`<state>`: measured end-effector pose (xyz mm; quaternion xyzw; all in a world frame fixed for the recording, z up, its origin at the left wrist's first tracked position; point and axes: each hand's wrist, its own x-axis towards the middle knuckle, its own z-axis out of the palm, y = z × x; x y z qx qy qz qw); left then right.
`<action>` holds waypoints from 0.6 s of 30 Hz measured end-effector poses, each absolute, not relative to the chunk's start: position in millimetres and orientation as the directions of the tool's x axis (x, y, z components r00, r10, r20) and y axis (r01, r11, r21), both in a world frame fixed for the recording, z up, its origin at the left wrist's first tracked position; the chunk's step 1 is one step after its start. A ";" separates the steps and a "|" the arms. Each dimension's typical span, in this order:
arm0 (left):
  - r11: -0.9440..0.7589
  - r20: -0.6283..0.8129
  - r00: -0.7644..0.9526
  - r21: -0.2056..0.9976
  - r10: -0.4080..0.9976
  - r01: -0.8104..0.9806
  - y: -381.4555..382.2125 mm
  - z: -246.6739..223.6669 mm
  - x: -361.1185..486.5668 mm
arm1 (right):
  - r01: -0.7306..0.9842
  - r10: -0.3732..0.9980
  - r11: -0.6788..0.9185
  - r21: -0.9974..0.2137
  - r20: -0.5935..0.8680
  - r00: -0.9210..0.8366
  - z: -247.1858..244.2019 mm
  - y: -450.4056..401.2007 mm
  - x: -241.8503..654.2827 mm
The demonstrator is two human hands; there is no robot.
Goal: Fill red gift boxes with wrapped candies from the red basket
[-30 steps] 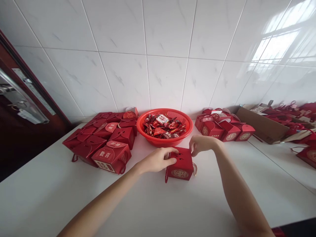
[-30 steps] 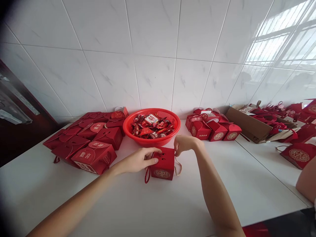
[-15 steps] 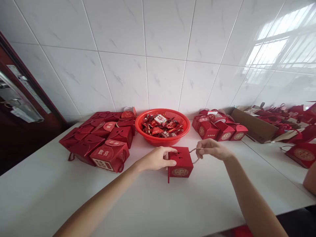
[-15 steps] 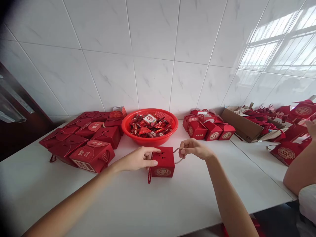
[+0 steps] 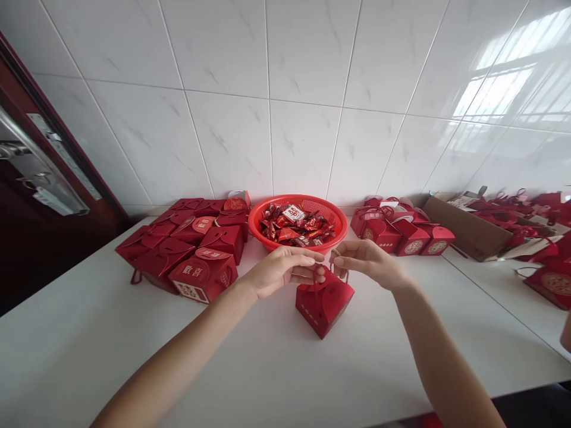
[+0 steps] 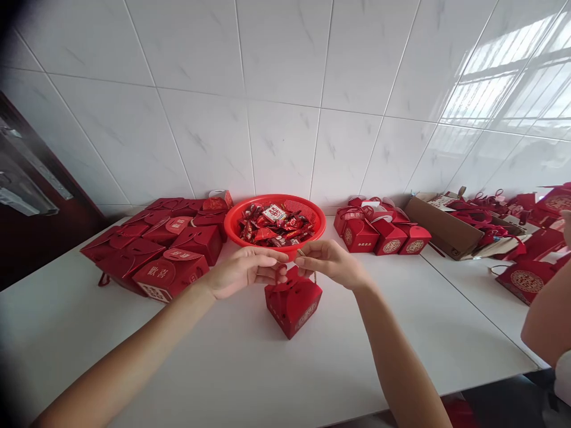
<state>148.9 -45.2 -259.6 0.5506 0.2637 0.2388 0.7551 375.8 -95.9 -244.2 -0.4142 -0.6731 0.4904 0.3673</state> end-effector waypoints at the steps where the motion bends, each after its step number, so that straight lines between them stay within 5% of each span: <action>1: 0.297 -0.131 0.759 0.951 0.638 -0.086 -47.2 -257.7 148.8 | 0.210 0.916 0.178 -0.961 0.083 -0.393 -244.2 -96.0 372.9; 7: 0.226 -0.036 0.761 0.963 0.648 -0.147 -61.6 -245.9 148.1 | 0.251 0.943 0.189 -0.949 0.105 -0.315 -253.4 -99.2 353.9; 13: -0.065 0.084 0.777 0.996 0.624 -0.056 -64.4 -245.4 147.1 | 0.239 0.967 0.219 -0.946 0.178 -0.181 -262.7 -100.0 337.2; 18: -0.373 0.214 0.608 0.916 0.765 0.147 -60.4 -261.0 150.8 | 0.192 0.980 0.200 -0.961 0.200 -0.018 -266.5 -95.6 337.0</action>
